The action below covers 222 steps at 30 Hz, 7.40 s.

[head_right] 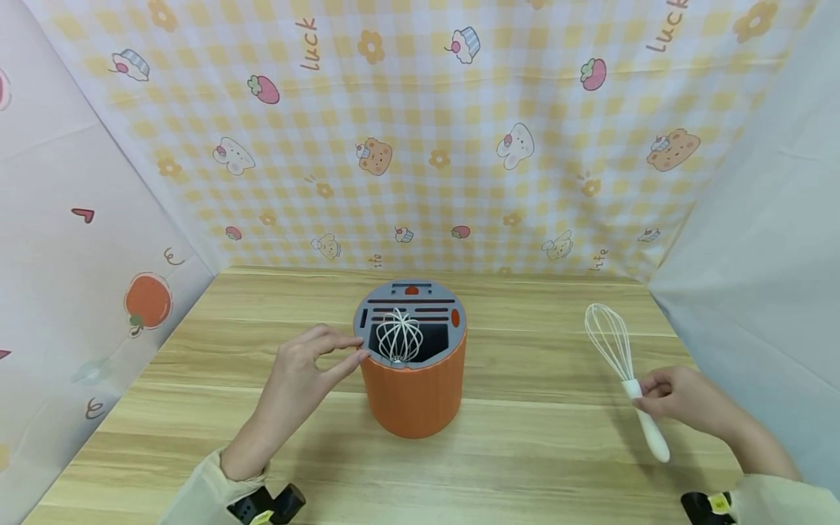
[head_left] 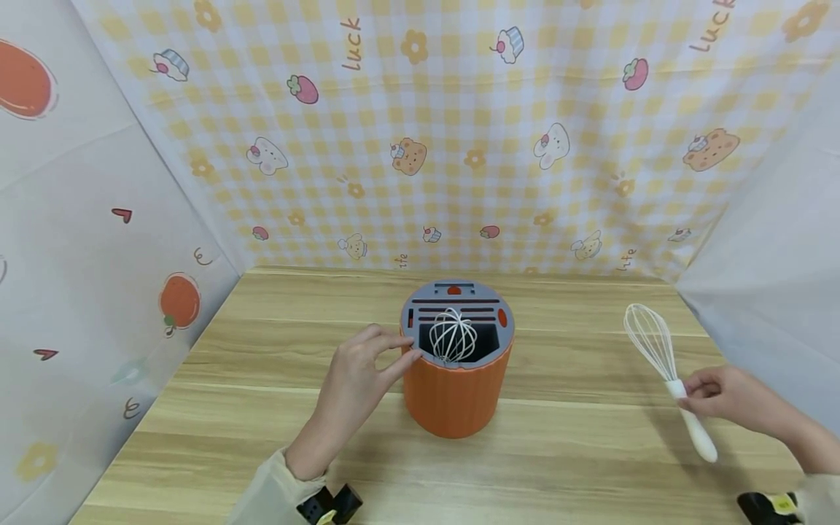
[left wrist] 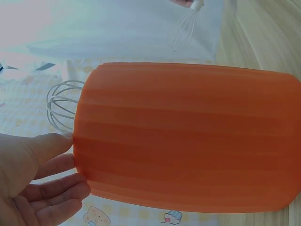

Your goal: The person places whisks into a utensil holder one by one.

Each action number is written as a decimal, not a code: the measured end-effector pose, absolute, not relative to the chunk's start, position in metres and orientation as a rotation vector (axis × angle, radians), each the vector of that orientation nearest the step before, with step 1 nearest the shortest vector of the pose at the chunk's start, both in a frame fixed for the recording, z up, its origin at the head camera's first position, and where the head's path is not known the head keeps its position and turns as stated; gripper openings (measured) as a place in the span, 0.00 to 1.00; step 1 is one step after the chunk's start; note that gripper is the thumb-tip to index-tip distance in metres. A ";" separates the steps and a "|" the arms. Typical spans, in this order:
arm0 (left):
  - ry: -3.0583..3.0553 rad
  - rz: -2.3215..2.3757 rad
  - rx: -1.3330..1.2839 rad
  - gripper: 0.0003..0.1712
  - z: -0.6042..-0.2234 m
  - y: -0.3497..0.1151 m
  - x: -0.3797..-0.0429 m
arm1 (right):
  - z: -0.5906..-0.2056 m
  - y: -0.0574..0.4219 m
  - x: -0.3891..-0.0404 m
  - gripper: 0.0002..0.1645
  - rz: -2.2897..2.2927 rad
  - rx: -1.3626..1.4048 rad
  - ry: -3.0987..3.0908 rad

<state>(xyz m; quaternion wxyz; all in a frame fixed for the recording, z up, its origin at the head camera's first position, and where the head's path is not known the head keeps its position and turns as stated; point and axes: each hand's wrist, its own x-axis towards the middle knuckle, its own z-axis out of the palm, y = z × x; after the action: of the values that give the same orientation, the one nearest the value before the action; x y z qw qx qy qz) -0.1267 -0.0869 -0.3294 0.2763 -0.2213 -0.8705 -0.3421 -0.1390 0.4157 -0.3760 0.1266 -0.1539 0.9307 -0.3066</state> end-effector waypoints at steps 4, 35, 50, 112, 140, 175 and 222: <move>-2.342 -0.916 -0.593 0.11 -0.329 -0.087 -0.126 | -0.370 0.406 -0.142 0.06 -0.905 -0.499 2.735; -2.345 -0.919 -0.591 0.09 -0.326 -0.086 -0.124 | -0.315 0.340 -0.154 0.08 -0.905 -0.558 2.882; -2.341 -0.940 -0.584 0.09 -0.329 -0.086 -0.125 | -0.283 0.300 -0.159 0.08 -0.957 -0.646 2.905; -2.351 -0.950 -0.581 0.09 -0.329 -0.087 -0.127 | -0.237 0.178 -0.200 0.10 -1.255 -1.113 2.673; -2.338 -0.943 -0.584 0.09 -0.332 -0.087 -0.127 | -0.270 0.173 -0.206 0.23 -1.444 -1.071 2.337; -2.296 -0.977 -0.592 0.10 -0.334 -0.086 -0.127 | -0.289 0.178 -0.201 0.16 -1.568 -1.018 2.299; -2.303 -0.976 -0.589 0.08 -0.333 -0.085 -0.126 | -0.291 0.200 -0.182 0.17 -1.433 -0.955 2.489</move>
<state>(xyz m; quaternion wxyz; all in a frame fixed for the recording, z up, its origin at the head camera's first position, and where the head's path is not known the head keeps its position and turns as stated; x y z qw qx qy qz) -0.1258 -0.0850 -0.3332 0.2823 -0.2199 -0.8598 -0.3643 -0.1821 0.1996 -0.2905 0.0574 -0.3149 0.8210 -0.4728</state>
